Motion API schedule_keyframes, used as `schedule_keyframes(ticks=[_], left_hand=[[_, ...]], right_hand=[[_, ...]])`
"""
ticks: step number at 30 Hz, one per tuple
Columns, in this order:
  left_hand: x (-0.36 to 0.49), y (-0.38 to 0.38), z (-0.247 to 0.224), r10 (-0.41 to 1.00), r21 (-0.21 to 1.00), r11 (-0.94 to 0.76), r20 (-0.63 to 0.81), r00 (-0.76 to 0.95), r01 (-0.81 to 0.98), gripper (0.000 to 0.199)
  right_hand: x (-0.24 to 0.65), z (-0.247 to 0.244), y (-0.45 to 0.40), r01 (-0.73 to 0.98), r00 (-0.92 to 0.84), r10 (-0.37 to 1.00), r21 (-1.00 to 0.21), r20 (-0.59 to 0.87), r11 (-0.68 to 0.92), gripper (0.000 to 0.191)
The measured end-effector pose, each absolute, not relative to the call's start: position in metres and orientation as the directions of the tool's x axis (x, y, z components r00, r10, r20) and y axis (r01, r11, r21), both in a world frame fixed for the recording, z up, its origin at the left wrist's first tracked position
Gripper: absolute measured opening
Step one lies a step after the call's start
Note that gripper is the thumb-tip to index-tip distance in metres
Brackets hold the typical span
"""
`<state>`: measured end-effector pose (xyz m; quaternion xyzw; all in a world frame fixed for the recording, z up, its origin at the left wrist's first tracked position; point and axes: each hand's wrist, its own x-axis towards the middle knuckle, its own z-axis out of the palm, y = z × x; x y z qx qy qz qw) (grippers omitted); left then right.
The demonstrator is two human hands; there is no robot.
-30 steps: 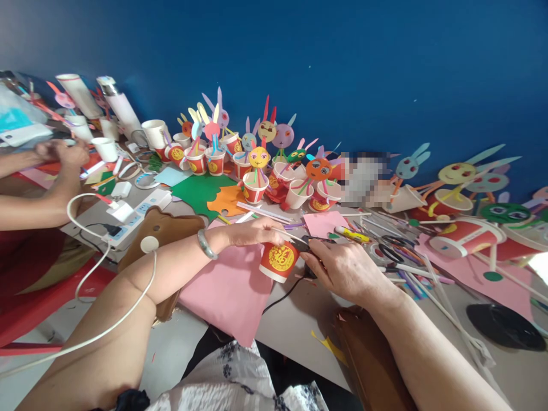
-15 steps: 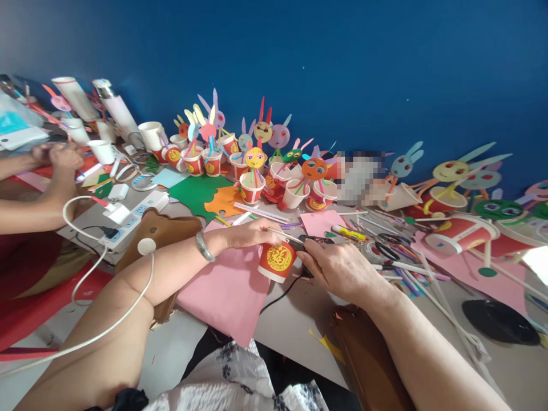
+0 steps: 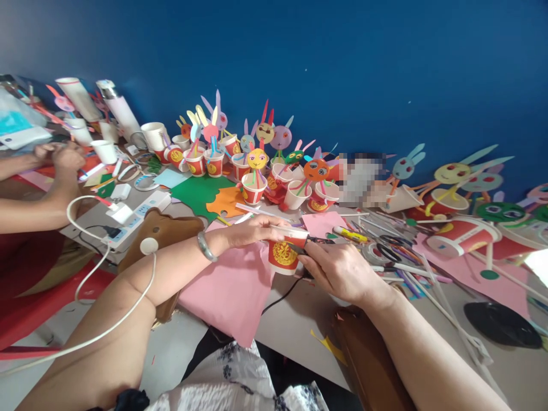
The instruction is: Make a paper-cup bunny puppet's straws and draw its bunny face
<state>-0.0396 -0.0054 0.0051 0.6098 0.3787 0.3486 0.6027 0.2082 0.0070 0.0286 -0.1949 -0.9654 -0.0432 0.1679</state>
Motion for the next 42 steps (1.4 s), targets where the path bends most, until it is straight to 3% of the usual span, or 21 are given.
schedule_keyframes(ticks=[5,10,16,25,33,42], left_hand=[[-0.034,-0.005,0.008,0.921,0.993,-0.012,0.057,0.385,-0.117,0.034],[-0.033,-0.004,0.006,0.952,0.994,-0.06,0.083,0.293,-0.086,0.032],[-0.033,-0.004,0.006,0.948,0.99,-0.14,0.142,0.285,-0.025,0.036],[-0.035,-0.004,0.005,0.918,0.927,-0.306,0.228,0.323,0.216,0.025],[-0.034,-0.003,0.003,0.906,0.914,-0.347,0.268,0.328,0.211,0.025],[-0.035,-0.002,-0.001,0.884,0.868,-0.402,0.285,0.37,0.292,0.022]], right_hand=[[0.206,0.032,0.006,0.467,-0.827,0.467,-0.081,0.313,0.88,0.036],[0.201,0.033,0.003,0.608,-0.754,0.614,-0.107,0.233,0.787,0.04],[0.2,0.03,0.001,0.685,-0.699,0.694,-0.12,0.172,0.719,0.043],[0.199,0.032,0.0,0.725,-0.671,0.736,-0.133,0.087,0.676,0.04],[0.196,0.037,-0.005,0.774,-0.623,0.782,-0.146,0.003,0.617,0.04],[0.196,0.038,-0.008,0.787,-0.613,0.781,-0.012,-0.122,0.617,0.038]])
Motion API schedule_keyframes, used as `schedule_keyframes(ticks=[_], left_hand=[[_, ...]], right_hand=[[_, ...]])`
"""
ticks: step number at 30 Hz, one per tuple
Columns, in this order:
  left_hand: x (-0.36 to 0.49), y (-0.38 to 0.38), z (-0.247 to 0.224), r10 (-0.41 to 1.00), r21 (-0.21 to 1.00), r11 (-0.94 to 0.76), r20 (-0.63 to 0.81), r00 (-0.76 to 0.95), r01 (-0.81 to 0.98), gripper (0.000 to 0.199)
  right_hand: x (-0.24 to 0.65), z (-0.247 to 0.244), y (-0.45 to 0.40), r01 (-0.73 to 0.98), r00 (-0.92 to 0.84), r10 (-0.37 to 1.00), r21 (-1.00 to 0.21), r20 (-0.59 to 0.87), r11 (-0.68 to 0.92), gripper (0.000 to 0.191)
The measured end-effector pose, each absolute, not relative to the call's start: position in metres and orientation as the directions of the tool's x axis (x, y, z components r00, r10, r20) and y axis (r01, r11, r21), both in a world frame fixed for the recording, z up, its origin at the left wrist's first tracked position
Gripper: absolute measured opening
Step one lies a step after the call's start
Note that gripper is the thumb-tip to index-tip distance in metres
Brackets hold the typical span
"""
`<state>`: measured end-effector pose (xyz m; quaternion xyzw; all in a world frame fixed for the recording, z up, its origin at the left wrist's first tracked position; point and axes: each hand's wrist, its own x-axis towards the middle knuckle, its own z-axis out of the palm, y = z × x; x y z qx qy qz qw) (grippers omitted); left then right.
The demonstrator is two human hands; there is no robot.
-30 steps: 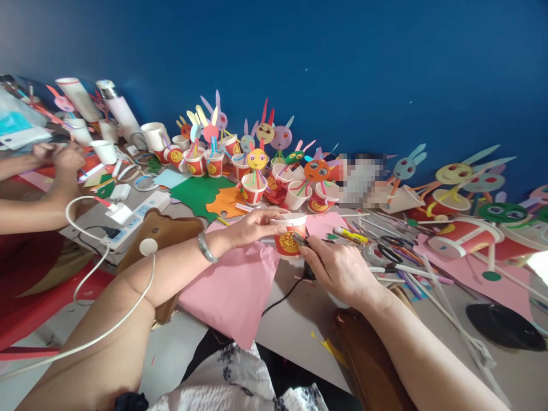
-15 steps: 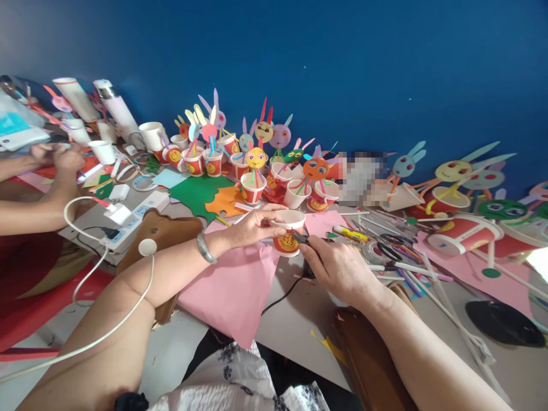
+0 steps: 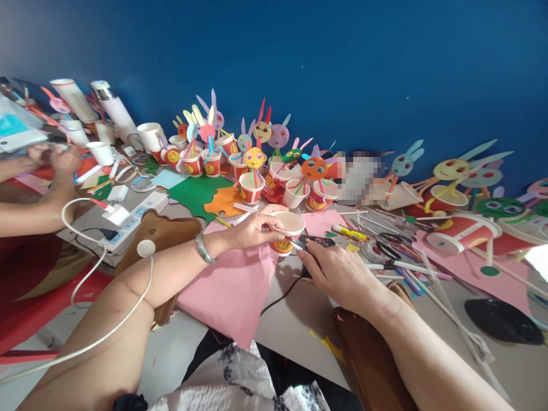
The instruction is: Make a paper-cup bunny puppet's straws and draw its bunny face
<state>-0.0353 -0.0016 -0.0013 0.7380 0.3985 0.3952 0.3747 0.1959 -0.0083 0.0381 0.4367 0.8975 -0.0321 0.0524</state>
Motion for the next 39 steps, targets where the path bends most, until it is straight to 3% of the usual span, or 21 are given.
schedule_keyframes(ticks=[7,18,27,39], left_hand=[[-0.0337,-0.0033,0.0008,0.879,0.881,-0.383,0.256,0.401,0.276,0.032],[-0.0346,-0.0035,0.0011,0.878,0.906,-0.349,0.227,0.421,0.238,0.027],[-0.0327,-0.004,-0.0005,0.889,0.935,-0.307,0.214,0.404,0.179,0.033],[-0.0328,-0.005,0.0019,0.903,0.923,-0.307,0.205,0.378,0.231,0.03]], right_hand=[[0.1977,0.0402,-0.0052,0.768,-0.639,0.758,-0.052,-0.13,0.639,0.038],[0.1982,0.0432,-0.0054,0.78,-0.626,0.773,-0.116,-0.108,0.615,0.038],[0.2002,0.0429,-0.0053,0.712,-0.67,0.742,-0.302,-0.023,0.634,0.039],[0.2008,0.0409,-0.0061,0.733,-0.658,0.753,-0.233,-0.004,0.639,0.04]])
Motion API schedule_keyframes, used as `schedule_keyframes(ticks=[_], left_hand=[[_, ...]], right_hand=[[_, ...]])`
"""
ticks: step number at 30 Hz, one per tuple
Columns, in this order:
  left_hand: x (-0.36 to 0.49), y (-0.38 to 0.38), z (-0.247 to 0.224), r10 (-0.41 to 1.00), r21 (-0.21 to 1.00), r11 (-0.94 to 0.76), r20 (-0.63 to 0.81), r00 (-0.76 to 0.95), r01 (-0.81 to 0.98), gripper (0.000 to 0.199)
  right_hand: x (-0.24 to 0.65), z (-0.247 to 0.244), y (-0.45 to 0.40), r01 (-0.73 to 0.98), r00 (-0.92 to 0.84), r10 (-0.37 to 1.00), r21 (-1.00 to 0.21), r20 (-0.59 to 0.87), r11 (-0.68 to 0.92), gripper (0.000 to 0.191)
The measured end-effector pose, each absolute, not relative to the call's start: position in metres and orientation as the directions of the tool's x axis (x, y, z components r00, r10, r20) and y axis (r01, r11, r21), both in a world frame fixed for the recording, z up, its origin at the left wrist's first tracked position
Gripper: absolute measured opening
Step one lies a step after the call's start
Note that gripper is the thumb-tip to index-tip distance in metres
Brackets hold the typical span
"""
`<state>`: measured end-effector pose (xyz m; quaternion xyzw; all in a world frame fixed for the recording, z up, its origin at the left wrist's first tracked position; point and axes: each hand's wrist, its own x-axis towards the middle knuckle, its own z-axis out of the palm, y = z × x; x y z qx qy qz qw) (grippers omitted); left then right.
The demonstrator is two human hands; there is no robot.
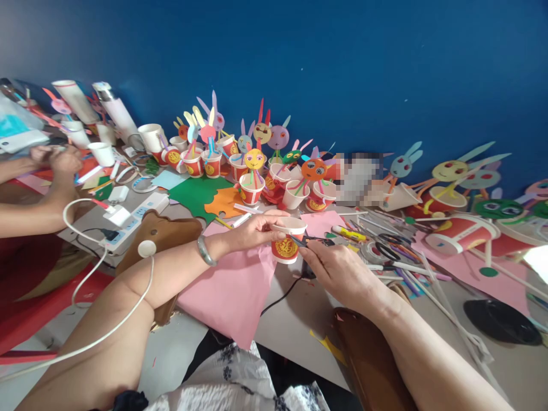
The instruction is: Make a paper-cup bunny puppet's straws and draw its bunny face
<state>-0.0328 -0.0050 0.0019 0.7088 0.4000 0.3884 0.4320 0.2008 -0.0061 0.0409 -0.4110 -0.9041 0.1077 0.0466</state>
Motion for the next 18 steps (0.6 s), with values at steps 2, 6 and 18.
schedule_keyframes(ticks=[2,6,18], left_hand=[[-0.0328,-0.005,0.0014,0.903,0.921,-0.311,0.21,0.376,0.233,0.032],[-0.0328,-0.0056,0.0019,0.903,0.913,-0.321,0.215,0.372,0.253,0.034],[-0.0317,-0.0045,-0.0044,0.907,0.913,-0.345,0.263,0.33,0.219,0.035]], right_hand=[[0.2009,0.0402,-0.0058,0.736,-0.655,0.756,-0.22,0.004,0.64,0.04],[0.2013,0.0388,-0.005,0.737,-0.656,0.754,-0.199,0.023,0.647,0.04],[0.1984,0.0418,-0.0031,0.721,-0.654,0.756,-0.287,0.021,0.631,0.042]])
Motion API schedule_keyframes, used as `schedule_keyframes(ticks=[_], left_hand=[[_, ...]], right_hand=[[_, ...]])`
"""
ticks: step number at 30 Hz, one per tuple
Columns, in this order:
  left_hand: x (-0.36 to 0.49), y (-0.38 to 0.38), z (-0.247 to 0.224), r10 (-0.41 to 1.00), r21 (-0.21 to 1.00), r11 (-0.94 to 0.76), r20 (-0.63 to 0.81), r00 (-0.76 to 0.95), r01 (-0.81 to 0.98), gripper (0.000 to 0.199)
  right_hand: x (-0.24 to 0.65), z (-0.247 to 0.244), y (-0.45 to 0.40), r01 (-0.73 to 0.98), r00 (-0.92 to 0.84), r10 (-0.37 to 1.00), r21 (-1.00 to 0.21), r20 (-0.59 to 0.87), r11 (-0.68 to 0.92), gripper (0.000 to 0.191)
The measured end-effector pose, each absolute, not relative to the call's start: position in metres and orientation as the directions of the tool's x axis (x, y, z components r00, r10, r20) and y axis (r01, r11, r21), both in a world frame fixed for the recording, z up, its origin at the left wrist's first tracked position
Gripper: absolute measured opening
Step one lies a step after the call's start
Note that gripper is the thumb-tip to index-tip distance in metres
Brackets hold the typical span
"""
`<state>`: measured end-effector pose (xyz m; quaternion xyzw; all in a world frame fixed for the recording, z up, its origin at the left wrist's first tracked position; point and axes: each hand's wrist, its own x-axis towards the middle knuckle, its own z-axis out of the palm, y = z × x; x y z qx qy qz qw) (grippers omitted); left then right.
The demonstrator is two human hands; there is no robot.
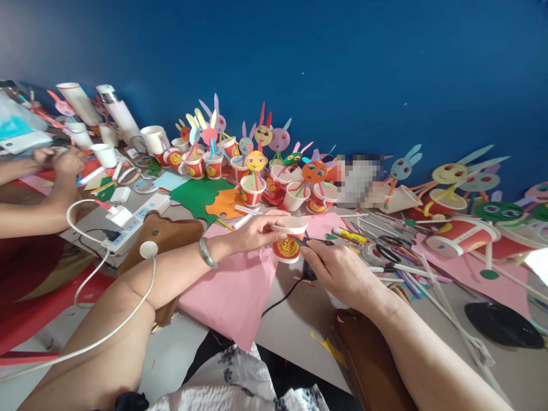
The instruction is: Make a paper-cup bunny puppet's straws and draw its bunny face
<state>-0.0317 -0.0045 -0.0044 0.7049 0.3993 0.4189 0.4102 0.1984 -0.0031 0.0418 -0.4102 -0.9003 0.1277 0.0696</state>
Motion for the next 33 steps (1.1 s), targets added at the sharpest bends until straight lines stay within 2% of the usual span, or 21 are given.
schedule_keyframes(ticks=[8,15,21,27,33], left_hand=[[-0.03,-0.006,-0.005,0.913,0.914,-0.347,0.277,0.298,0.212,0.037],[-0.027,-0.01,0.0,0.931,0.94,-0.283,0.222,0.288,0.19,0.035],[-0.027,-0.01,-0.001,0.936,0.958,-0.256,0.212,0.279,0.131,0.035],[-0.023,-0.013,0.0,0.943,0.978,-0.209,0.197,0.269,0.014,0.03],[-0.017,-0.015,-0.007,0.96,0.989,-0.131,0.145,0.238,-0.073,0.037]], right_hand=[[0.197,0.041,-0.002,0.699,-0.661,0.751,-0.356,0.01,0.62,0.039],[0.198,0.045,0.0,0.653,-0.684,0.729,-0.46,-0.019,0.601,0.04],[0.198,0.045,-0.001,0.628,-0.682,0.731,-0.532,-0.025,0.568,0.04],[0.197,0.042,-0.003,0.637,-0.658,0.753,-0.531,0.003,0.559,0.041],[0.195,0.037,-0.004,0.628,-0.636,0.772,-0.577,0.005,0.521,0.042]])
